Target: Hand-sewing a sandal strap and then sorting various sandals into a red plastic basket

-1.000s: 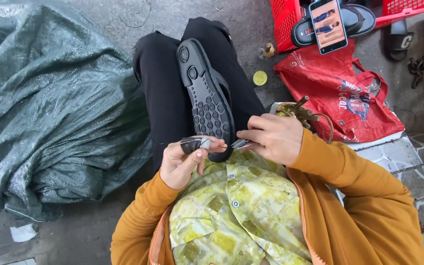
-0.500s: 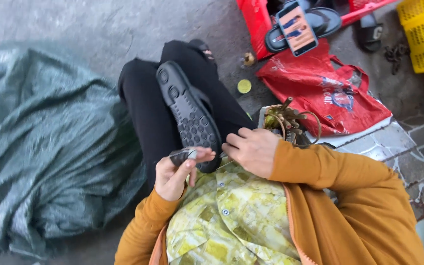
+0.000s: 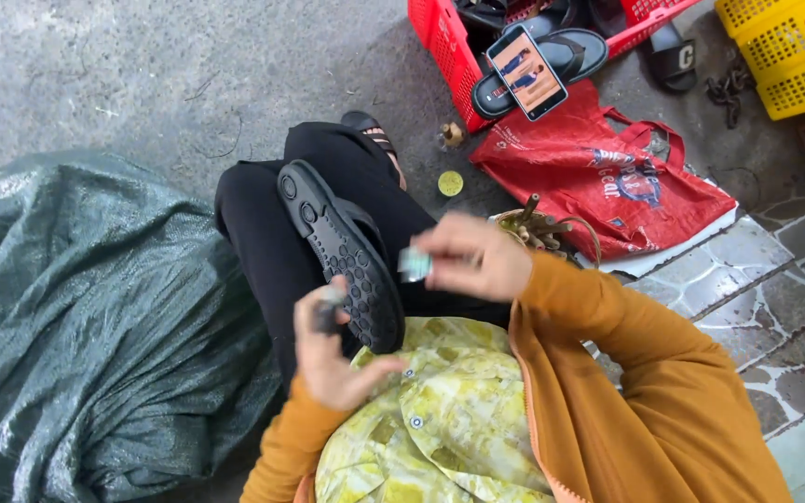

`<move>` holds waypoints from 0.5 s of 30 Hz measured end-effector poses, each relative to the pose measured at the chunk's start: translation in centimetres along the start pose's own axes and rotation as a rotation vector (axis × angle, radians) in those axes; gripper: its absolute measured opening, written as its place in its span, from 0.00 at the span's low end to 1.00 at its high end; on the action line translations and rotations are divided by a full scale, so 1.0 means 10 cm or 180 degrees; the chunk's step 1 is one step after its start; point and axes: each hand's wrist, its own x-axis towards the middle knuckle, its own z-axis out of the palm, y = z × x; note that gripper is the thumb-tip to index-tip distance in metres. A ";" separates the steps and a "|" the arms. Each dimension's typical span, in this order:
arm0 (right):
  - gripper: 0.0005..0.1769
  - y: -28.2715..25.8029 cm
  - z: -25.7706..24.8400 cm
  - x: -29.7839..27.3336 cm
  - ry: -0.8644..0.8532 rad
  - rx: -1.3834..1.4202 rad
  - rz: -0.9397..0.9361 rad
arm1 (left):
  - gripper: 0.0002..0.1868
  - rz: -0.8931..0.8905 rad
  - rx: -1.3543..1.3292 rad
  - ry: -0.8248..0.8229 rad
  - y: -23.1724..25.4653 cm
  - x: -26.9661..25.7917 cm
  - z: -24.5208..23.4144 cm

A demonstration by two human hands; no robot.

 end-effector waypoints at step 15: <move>0.13 1.97 -0.26 -0.60 0.0124 -0.2092 0.1713 | 0.49 -0.1458 -0.0910 0.1192 -0.44 -0.67 -1.41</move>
